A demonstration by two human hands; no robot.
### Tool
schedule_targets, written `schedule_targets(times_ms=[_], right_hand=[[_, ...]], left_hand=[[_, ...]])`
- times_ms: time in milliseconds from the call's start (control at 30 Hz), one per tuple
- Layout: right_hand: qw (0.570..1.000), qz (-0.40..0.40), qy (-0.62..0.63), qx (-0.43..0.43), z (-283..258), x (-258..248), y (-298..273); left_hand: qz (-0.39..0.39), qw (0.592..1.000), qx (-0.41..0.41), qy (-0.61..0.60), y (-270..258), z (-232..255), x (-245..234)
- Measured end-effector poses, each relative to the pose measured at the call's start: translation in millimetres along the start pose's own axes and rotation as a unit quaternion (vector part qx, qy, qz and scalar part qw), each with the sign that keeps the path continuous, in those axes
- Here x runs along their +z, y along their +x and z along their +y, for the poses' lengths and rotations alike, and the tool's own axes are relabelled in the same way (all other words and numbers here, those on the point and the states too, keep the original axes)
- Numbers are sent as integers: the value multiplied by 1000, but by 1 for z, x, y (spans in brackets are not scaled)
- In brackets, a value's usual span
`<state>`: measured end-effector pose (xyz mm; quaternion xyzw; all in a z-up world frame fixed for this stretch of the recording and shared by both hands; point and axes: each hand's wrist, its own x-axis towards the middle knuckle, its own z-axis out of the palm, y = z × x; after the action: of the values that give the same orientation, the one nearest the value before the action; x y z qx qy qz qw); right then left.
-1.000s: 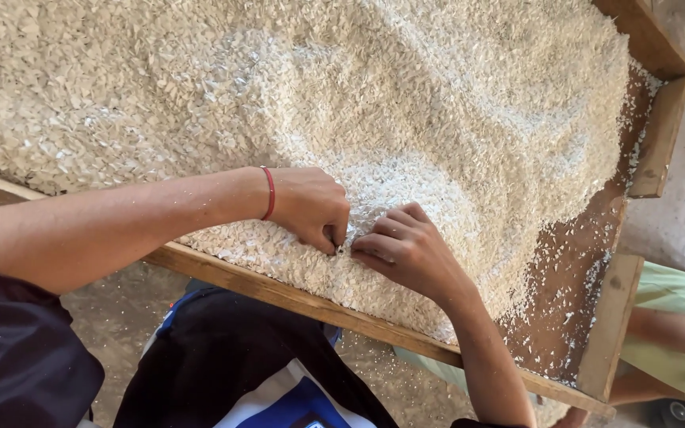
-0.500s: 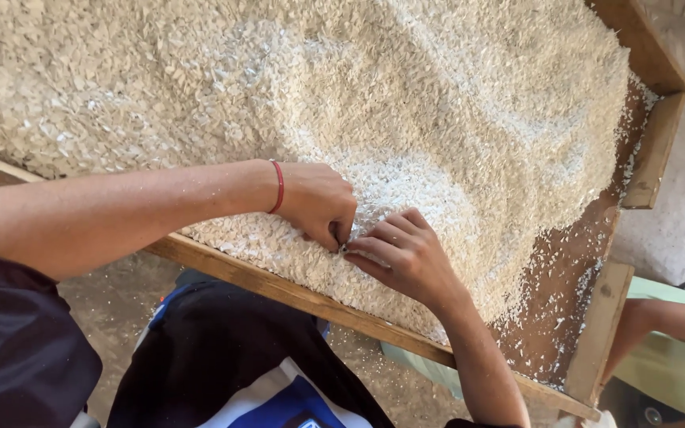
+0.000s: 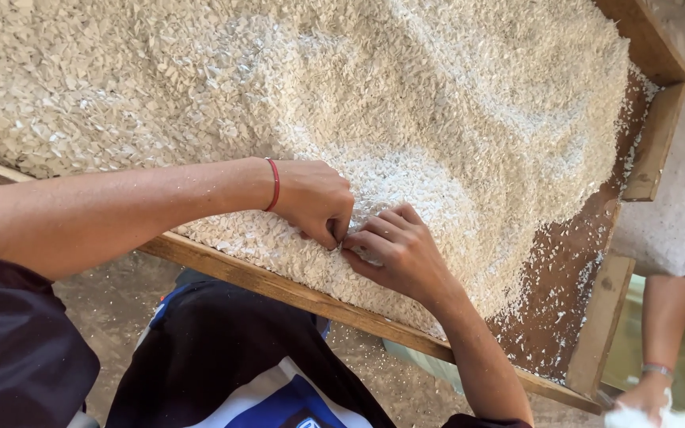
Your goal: The person sorts through a large pile of white rice spread on a wooden tray, picking out small dark impurities by hand and placing them into a small plastic container. Another person is also seen sorting the rice in the background.
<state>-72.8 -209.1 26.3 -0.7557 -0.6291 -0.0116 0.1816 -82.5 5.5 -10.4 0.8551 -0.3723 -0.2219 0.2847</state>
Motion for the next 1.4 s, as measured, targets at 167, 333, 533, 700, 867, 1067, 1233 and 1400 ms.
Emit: schedule_targets(times_ms=[167,333,533,700,867,1067,1233,1400], right_hand=[[1000,1,-4,7,-1,3,-1],[998,51,17,27,8,-7,-5],[988,149,-31,32,9,-10,-6],[978,201,-47,7,5,-20,4],[967,244,-78,1,10,-13,-2],[961,266,-77,-22,2,-20,3],[968,242,-12,-66,3,9,-15],[971,190,44,-137,-26,-7,-6]], left_hand=[[-8,999,-8,-47,-7,6,-11],[36,994,11,-104,-12,4,-26],[58,957,7,-286,-18,23,-40],[66,931,1,-358,-15,23,-40],[83,920,-15,-384,-15,20,-42],[90,913,-3,-397,-18,17,-48],[178,901,2,-396,-33,-5,-70],[325,874,-14,-360,-60,-18,-97]])
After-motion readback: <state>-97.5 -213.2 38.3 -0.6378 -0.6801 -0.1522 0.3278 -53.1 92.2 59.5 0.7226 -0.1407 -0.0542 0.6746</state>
